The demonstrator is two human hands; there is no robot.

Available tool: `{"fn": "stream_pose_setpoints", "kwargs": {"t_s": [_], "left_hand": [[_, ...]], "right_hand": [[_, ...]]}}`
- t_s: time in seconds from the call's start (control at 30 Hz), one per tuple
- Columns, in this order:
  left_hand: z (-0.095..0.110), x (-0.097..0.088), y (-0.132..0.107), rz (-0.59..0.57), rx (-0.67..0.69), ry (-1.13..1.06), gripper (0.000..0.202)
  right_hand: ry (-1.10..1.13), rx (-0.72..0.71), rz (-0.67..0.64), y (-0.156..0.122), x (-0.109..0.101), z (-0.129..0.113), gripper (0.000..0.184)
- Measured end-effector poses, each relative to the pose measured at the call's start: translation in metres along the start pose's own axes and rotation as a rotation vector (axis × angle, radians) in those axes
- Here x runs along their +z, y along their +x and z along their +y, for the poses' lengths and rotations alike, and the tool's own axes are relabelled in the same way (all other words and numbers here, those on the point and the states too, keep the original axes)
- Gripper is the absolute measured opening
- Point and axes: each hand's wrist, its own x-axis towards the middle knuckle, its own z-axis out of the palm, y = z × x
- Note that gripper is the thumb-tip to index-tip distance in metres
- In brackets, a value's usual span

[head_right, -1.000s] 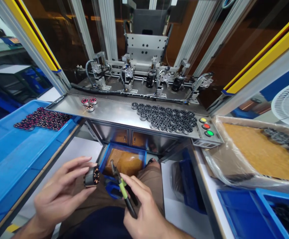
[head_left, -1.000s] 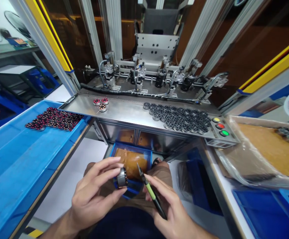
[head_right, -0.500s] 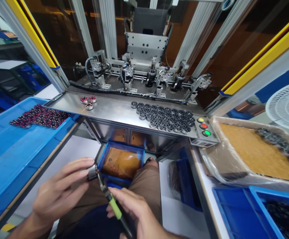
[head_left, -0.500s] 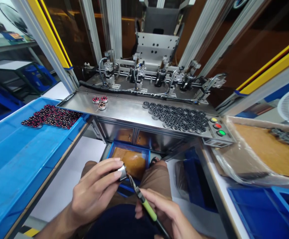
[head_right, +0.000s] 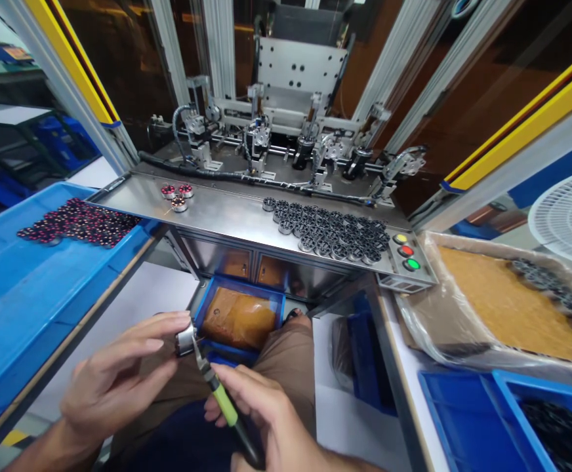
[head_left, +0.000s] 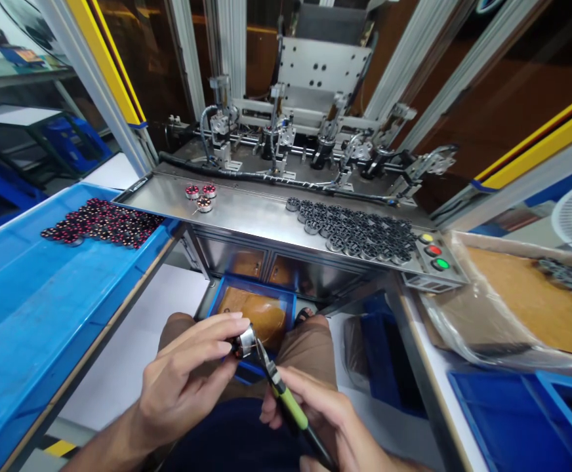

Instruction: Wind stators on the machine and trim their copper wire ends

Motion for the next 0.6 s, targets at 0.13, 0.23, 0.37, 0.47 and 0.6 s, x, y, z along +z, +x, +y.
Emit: {"fn": "stream_pose_setpoints", "kwargs": {"t_s": [0.13, 0.23, 0.37, 0.47, 0.6], "left_hand": [[0.0001, -0.0017, 0.0, 0.007, 0.003, 0.008, 0.066], [0.0, -0.002, -0.0001, 0.012, -0.002, 0.021, 0.065], [-0.0011, -0.001, -0.0014, 0.012, -0.019, 0.027, 0.066], [-0.002, 0.0001, -0.0019, 0.009, -0.027, 0.028, 0.066], [-0.0024, 0.0006, 0.0, 0.011, -0.012, 0.062, 0.066]], "right_hand": [[0.0, 0.005, 0.0, -0.0005, 0.0007, 0.0042, 0.059], [-0.03, 0.004, 0.015, -0.0011, 0.0011, 0.0066, 0.063], [-0.095, 0.063, 0.039, 0.0025, 0.0026, 0.0046, 0.069], [-0.2, 0.13, 0.057, 0.0057, 0.0043, 0.0013, 0.068], [-0.203, 0.161, 0.168, 0.0034, 0.0039, 0.0017, 0.068]]}}
